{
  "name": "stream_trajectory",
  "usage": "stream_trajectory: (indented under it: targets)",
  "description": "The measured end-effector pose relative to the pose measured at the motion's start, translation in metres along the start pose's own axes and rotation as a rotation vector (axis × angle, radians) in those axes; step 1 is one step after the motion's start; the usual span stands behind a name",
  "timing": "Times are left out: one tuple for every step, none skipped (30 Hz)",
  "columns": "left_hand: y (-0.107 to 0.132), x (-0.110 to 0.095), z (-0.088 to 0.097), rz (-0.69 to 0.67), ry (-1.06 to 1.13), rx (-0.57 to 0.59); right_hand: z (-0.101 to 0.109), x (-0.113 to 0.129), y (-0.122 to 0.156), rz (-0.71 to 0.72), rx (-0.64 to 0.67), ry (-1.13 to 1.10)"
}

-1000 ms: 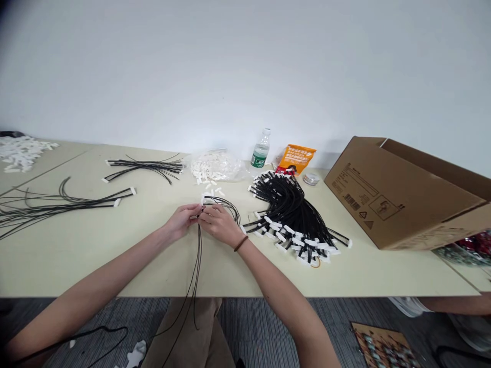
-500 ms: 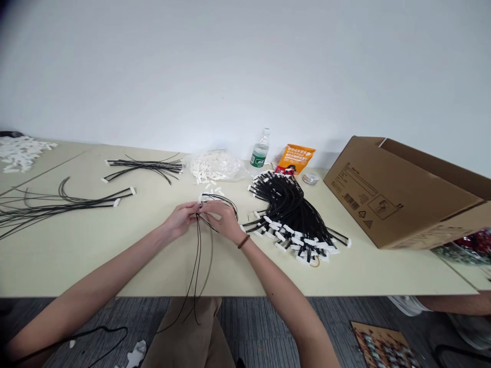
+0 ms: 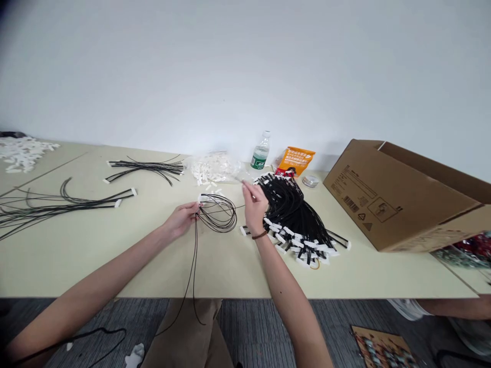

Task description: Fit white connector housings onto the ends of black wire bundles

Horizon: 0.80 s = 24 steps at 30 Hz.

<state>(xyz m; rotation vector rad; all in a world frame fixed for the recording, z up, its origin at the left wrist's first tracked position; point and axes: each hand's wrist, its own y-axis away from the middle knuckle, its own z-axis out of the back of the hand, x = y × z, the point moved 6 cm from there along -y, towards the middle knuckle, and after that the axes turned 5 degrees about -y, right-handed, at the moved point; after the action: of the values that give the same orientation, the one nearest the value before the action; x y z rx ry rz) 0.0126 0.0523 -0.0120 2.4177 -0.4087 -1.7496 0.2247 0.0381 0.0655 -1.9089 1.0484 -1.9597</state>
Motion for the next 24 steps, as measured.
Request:
stream_trajectory:
  targets:
    - [0.0, 0.0, 0.0, 0.002, 0.006, -0.001, -0.004, 0.008, 0.003, 0.094, 0.032, 0.094]
    - [0.0, 0.0, 0.0, 0.003, 0.012, 0.0, -0.009, 0.015, 0.008, 0.167, 0.079, 0.165]
    - [0.0, 0.0, 0.0, 0.002, 0.019, 0.0, -0.015, 0.02, 0.013, 0.228, 0.124, 0.217]
    - [-0.001, 0.0, 0.0, -0.001, 0.026, 0.0, -0.023, 0.024, 0.018, 0.271, 0.188, 0.257]
    - [-0.001, -0.001, 0.001, -0.005, 0.033, 0.0, -0.03, 0.027, 0.023, 0.306, 0.245, 0.288]
    - [-0.001, -0.001, 0.001, -0.011, 0.039, -0.001, -0.035, 0.029, 0.028, 0.335, 0.291, 0.314]
    - [-0.001, -0.002, 0.001, -0.017, 0.044, -0.003, -0.039, 0.029, 0.031, 0.358, 0.325, 0.336]
    - [-0.001, -0.002, 0.001, -0.022, 0.048, -0.005, -0.042, 0.03, 0.033, 0.374, 0.346, 0.351]
    - [-0.001, -0.003, 0.001, -0.029, 0.053, -0.005, -0.044, 0.029, 0.035, 0.384, 0.361, 0.361]
    - [-0.001, -0.003, 0.0, -0.036, 0.058, -0.003, -0.045, 0.029, 0.036, 0.388, 0.367, 0.366]
    - [-0.001, -0.004, 0.0, -0.045, 0.063, 0.002, -0.045, 0.028, 0.036, 0.39, 0.369, 0.371]
    - [-0.001, -0.004, -0.001, -0.054, 0.067, 0.007, -0.045, 0.027, 0.036, 0.391, 0.369, 0.374]
    - [0.0, -0.005, -0.001, -0.063, 0.07, 0.011, -0.045, 0.027, 0.036, 0.39, 0.37, 0.375]
    - [0.0, -0.005, -0.002, -0.068, 0.07, 0.014, -0.045, 0.026, 0.036, 0.388, 0.372, 0.377]
    - [0.0, -0.005, -0.002, -0.07, 0.069, 0.015, -0.045, 0.026, 0.036, 0.386, 0.373, 0.379]
    - [0.0, -0.005, -0.002, -0.073, 0.069, 0.017, -0.045, 0.026, 0.036, 0.382, 0.375, 0.383]
    - [-0.001, -0.005, -0.002, -0.076, 0.068, 0.02, -0.046, 0.026, 0.036, 0.379, 0.377, 0.388]
    - [-0.001, -0.005, -0.002, -0.079, 0.069, 0.022, -0.046, 0.026, 0.036, 0.376, 0.377, 0.392]
    - [-0.001, -0.005, -0.001, -0.082, 0.07, 0.025, -0.046, 0.026, 0.036, 0.375, 0.377, 0.393]
    - [-0.002, -0.004, -0.001, -0.084, 0.072, 0.026, -0.046, 0.026, 0.036, 0.376, 0.376, 0.39]
    - [-0.002, -0.004, -0.001, -0.085, 0.074, 0.027, -0.046, 0.026, 0.036, 0.378, 0.376, 0.383]
    - [-0.002, -0.004, -0.001, -0.086, 0.076, 0.027, -0.046, 0.027, 0.037, 0.38, 0.375, 0.375]
    - [-0.003, -0.003, -0.001, -0.089, 0.077, 0.028, -0.046, 0.027, 0.037, 0.38, 0.374, 0.367]
    - [-0.003, -0.003, -0.001, -0.096, 0.077, 0.029, -0.046, 0.027, 0.037, 0.378, 0.371, 0.361]
